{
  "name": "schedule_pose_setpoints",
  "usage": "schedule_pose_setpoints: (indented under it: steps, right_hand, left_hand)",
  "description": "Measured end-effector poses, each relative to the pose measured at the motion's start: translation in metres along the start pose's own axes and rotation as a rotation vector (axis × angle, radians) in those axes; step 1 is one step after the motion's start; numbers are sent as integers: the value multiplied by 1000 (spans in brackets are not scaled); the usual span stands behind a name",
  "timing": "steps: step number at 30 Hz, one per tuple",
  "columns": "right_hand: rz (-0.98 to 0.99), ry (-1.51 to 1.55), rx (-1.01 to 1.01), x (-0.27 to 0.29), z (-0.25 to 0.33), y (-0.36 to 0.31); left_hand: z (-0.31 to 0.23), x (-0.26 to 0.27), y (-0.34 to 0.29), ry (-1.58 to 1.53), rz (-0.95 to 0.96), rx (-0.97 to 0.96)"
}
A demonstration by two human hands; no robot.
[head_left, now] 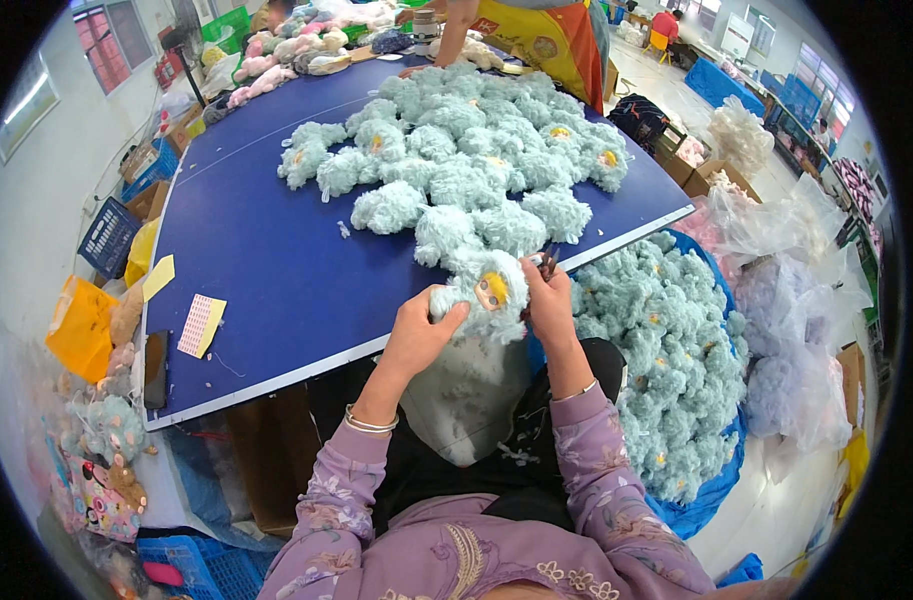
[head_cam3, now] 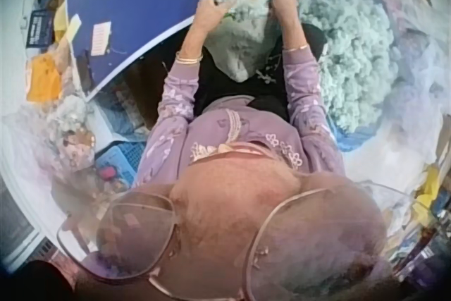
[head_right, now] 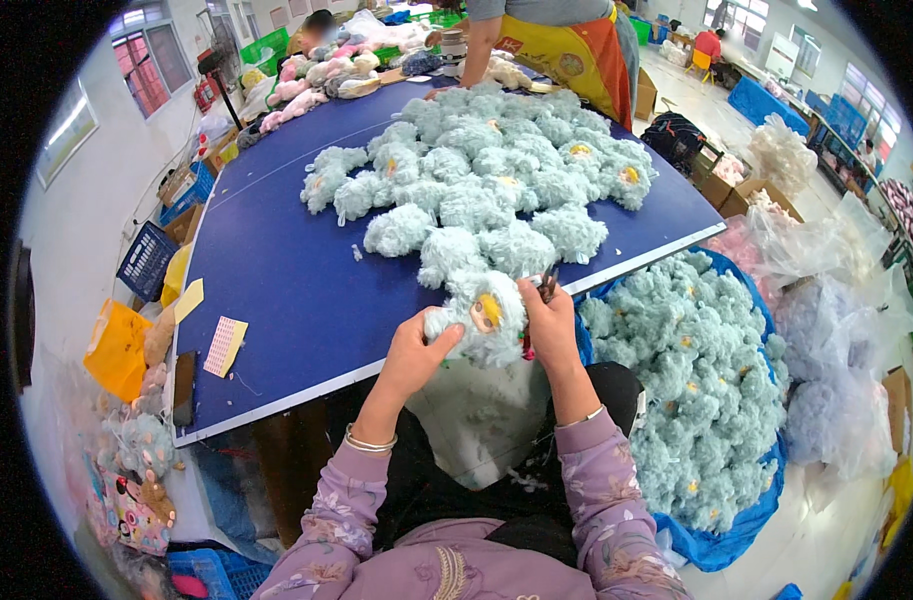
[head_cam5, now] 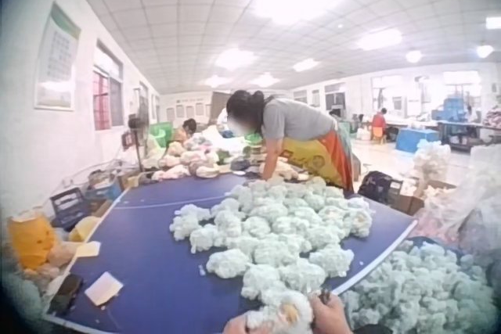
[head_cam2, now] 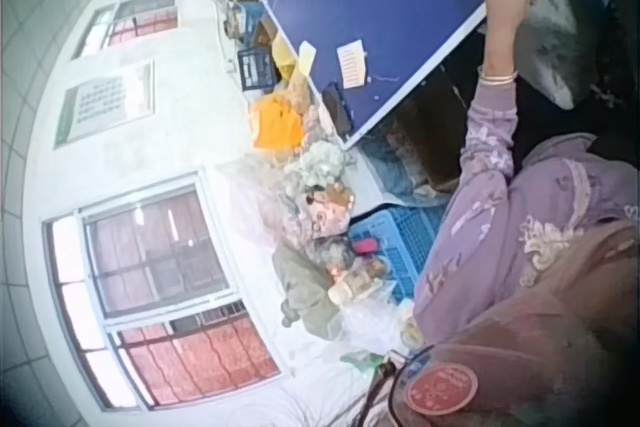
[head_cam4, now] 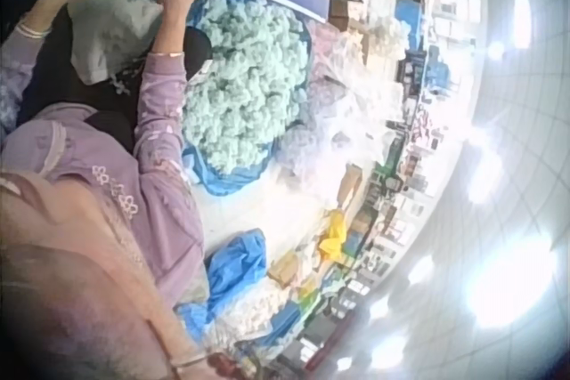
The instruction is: The person trims the edges of light blue plush toys using scissors, picking each toy from a pile, cutting stray fibers, and placing the finished items on a blue table. The person repeats this process for multiple toys throughout the clip.
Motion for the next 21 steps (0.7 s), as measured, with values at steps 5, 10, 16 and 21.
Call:
schedule_pose_setpoints:
  steps: [5,10,16,21]
  right_hand:
    - [19,-23,-111,6,2,2]
    - [78,12,-136,1,-6,3]
    - [-36,120,-99,15,-14,13]
    - [66,145,-156,-1,12,1]
  left_hand:
    - [-6,-1,-6,-71,-99,-85]
    - [-9,-12,-15,-142,-127,-167]
    - [-34,-7,-22,-321,-35,-150]
    - [-21,15,-17,-459,-266,-148]
Point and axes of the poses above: each hand's wrist, its own y-axis towards the middle knuckle, its own x-axis out of the back of the hand, z = x × y, the point moved 8 cm from there along y, towards the middle knuckle, and after that the axes turned 8 degrees about -z, right-handed, at the moved point
